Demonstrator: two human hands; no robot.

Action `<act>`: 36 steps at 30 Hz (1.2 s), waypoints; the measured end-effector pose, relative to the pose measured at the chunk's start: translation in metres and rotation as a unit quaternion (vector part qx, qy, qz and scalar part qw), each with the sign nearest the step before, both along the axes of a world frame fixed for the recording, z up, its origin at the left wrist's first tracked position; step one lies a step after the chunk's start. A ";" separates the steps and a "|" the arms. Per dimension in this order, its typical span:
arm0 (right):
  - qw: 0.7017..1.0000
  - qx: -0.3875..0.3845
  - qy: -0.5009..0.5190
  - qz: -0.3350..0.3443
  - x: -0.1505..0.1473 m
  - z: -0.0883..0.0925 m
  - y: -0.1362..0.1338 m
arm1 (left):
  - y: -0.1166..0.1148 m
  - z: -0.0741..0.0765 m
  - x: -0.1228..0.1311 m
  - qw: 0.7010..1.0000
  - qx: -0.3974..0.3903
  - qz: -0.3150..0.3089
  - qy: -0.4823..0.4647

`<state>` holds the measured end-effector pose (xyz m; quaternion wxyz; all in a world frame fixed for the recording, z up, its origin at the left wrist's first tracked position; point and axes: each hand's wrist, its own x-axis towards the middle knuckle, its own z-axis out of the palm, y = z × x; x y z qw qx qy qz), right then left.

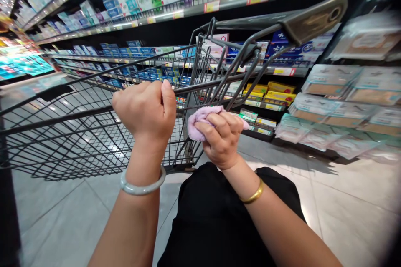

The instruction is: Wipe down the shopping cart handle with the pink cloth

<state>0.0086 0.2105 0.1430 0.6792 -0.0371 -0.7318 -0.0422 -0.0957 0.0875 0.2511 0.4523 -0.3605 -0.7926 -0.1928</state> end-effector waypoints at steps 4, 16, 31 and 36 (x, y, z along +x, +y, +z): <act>0.999 -0.042 0.018 0.003 0.007 0.013 0.008 | 0.002 -0.002 -0.004 1.000 0.020 -0.001 0.000; 0.998 -0.005 -0.053 0.042 -0.006 -0.010 -0.014 | 0.005 -0.001 -0.016 0.999 0.040 -0.020 -0.002; 0.994 0.005 -0.106 0.035 -0.012 -0.026 -0.017 | 0.005 0.000 -0.020 0.996 0.057 -0.045 -0.054; 0.998 -0.044 -0.047 0.024 -0.007 -0.011 -0.009 | 0.006 0.001 -0.019 0.996 0.055 -0.040 -0.058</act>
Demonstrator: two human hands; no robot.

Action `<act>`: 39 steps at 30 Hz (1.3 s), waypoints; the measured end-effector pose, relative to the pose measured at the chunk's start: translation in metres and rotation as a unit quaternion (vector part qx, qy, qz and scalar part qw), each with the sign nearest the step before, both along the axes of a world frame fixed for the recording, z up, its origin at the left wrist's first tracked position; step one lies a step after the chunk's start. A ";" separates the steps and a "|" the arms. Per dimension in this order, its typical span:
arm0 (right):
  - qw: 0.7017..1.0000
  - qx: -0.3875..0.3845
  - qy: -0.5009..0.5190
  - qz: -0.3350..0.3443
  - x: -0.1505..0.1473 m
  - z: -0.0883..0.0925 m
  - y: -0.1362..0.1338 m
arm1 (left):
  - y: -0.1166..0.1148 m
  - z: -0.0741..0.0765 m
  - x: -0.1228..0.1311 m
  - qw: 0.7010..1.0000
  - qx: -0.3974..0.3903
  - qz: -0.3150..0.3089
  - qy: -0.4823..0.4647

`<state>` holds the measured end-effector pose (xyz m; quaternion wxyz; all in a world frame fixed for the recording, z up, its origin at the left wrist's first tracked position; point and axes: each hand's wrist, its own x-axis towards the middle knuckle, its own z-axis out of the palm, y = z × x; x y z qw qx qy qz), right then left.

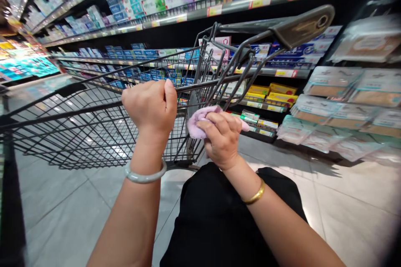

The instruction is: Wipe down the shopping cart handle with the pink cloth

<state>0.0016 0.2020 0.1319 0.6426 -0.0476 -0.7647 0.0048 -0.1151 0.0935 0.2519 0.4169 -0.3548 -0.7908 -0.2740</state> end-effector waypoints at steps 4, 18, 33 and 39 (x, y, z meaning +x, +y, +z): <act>0.998 0.045 -0.047 0.001 -0.011 -0.021 -0.014 | 0.000 -0.001 -0.002 0.999 -0.008 0.014 0.032; 0.992 0.075 -0.094 0.025 -0.017 -0.030 -0.025 | -0.001 -0.003 -0.003 0.996 -0.025 0.036 0.075; 0.993 0.062 -0.097 0.026 -0.016 -0.023 -0.029 | -0.002 -0.003 -0.002 0.998 -0.023 0.028 0.046; 0.998 0.014 -0.059 0.019 -0.015 -0.013 -0.023 | -0.001 -0.003 -0.001 0.999 -0.016 0.017 0.047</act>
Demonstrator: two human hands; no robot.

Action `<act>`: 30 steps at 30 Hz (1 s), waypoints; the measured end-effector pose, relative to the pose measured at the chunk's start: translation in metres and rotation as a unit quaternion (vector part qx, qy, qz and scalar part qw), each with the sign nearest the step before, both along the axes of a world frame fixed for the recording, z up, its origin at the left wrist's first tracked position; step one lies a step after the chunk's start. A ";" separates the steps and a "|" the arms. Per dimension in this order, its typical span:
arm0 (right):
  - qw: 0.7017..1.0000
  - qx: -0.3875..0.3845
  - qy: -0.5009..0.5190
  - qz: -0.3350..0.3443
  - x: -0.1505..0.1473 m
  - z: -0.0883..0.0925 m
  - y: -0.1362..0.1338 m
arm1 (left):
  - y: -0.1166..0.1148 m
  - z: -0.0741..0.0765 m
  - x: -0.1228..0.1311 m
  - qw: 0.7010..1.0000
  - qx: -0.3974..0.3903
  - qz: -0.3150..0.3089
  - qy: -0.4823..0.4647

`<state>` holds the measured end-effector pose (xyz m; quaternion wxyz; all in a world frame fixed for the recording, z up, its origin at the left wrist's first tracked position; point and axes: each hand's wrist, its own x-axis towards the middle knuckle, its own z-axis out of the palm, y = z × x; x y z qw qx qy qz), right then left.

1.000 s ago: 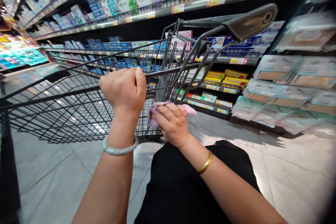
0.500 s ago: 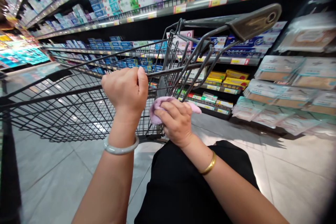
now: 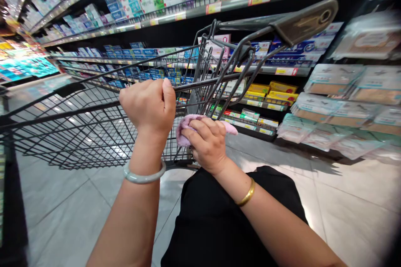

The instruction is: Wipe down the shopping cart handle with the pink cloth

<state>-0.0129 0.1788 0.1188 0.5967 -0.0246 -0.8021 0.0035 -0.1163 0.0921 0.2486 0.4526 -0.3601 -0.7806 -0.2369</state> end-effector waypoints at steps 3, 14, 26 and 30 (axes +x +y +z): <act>0.999 0.027 -0.017 0.008 -0.005 -0.013 -0.006 | 0.000 0.000 0.000 1.000 0.001 0.000 -0.008; 0.999 0.023 -0.028 0.015 -0.008 -0.026 -0.016 | -0.002 0.001 0.000 1.000 -0.019 0.012 0.013; 0.998 0.036 -0.041 0.020 -0.005 -0.023 -0.011 | -0.002 0.001 0.002 1.000 -0.016 -0.005 0.001; 0.998 0.050 -0.033 0.021 -0.007 -0.029 -0.009 | -0.001 0.001 0.003 0.999 0.002 -0.023 -0.038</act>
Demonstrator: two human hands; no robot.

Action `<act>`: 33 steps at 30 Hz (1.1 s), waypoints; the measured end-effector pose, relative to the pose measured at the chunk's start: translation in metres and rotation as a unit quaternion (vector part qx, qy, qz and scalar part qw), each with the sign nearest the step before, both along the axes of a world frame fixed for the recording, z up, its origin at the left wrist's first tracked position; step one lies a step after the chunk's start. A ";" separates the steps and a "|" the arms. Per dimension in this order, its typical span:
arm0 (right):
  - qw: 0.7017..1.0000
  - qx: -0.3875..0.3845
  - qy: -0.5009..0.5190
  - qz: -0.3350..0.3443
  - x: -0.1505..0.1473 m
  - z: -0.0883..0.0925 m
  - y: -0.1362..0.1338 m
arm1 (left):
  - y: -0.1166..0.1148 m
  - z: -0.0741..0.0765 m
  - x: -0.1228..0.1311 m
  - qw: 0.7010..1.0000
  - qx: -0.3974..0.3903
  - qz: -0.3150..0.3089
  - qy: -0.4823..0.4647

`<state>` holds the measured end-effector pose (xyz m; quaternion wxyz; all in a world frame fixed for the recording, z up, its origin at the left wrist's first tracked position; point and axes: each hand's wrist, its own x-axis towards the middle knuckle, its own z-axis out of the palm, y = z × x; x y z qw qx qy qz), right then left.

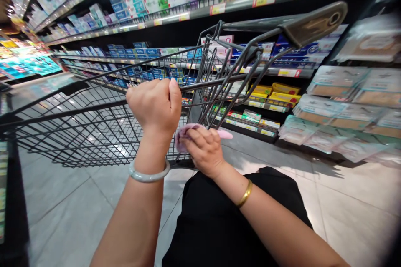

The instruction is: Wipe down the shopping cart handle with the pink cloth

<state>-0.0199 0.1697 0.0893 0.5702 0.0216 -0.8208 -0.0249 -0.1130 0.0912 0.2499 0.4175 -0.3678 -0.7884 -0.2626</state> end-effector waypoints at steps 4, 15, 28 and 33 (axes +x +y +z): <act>0.996 0.043 -0.051 0.051 -0.009 -0.016 -0.009 | -0.001 0.001 0.000 1.000 0.002 0.002 -0.010; 0.999 -0.018 0.023 0.031 -0.003 0.017 -0.002 | 0.001 0.000 0.001 0.999 0.000 0.016 0.034; 0.994 -0.023 0.085 0.070 -0.006 0.048 0.005 | -0.003 0.002 0.006 1.000 -0.017 -0.012 0.009; 0.994 -0.022 0.089 0.056 0.004 0.065 0.008 | -0.016 0.011 0.004 0.996 -0.066 -0.065 -0.012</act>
